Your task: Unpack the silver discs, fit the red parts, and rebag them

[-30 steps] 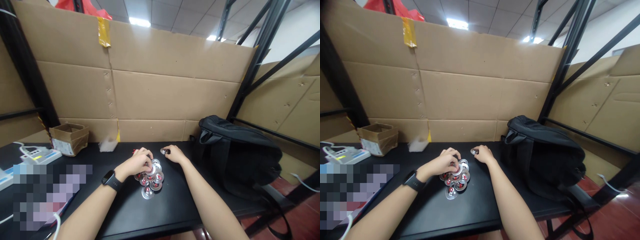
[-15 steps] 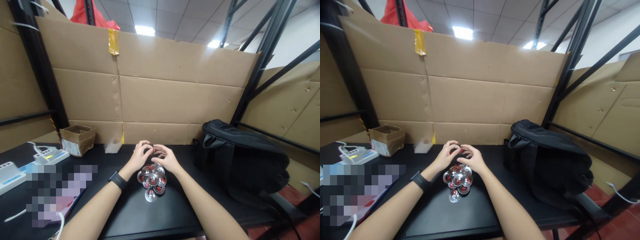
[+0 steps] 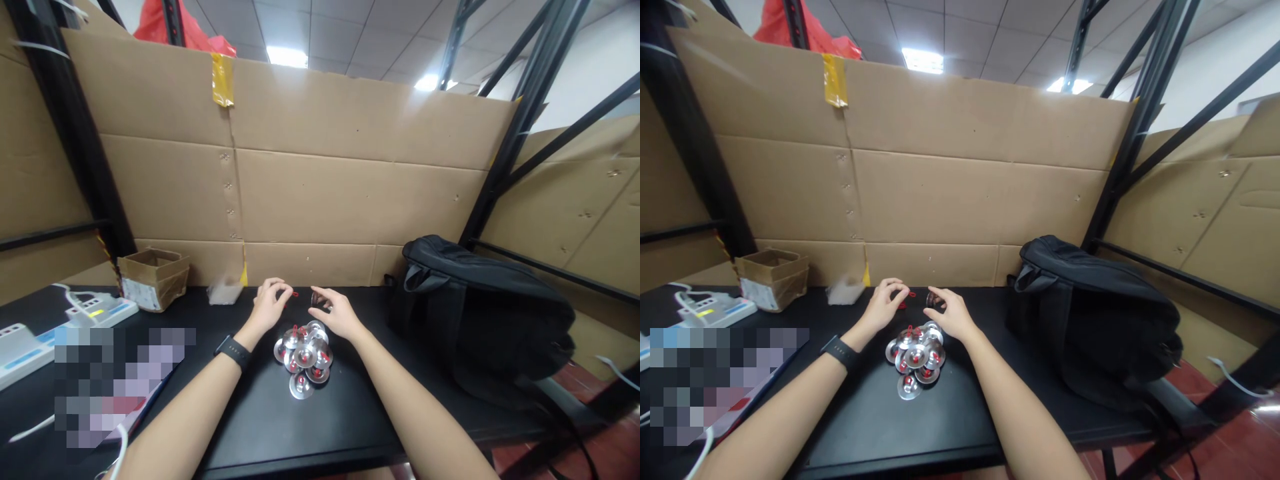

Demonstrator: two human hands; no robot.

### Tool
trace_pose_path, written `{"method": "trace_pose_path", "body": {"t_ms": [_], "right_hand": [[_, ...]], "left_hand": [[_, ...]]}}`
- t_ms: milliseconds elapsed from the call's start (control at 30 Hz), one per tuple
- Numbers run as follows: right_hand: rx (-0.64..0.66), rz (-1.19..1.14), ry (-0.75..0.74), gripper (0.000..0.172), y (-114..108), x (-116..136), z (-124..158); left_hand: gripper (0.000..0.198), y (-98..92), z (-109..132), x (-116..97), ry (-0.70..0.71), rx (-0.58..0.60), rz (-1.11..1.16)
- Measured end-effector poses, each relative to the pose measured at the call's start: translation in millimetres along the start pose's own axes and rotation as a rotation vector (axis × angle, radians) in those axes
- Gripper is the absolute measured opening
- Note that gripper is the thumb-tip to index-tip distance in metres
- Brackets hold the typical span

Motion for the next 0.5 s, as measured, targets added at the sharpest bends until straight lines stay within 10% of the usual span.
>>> {"method": "trace_pose_path", "body": {"t_ms": [333, 500], "right_hand": [[0.046, 0.452, 0.310, 0.052, -33.7, -81.7, 7.2], [0.120, 0.478, 0.325, 0.034, -27.1, -85.0, 9.2]], "left_hand": [[0.010, -7.8, -8.3, 41.7, 0.005, 0.129, -0.268], [0.013, -5.6, -3.8, 22.2, 0.100, 0.224, -0.263]]}}
Point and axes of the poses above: each hand's wrist, its own z-axis away from the middle knuckle, its own y-axis out of the palm, x = y × z, the point moved 7 cm from there along -z, towards the middle knuckle, and after that the axes turned 3 degrees about -y, right-handed, at the moved point
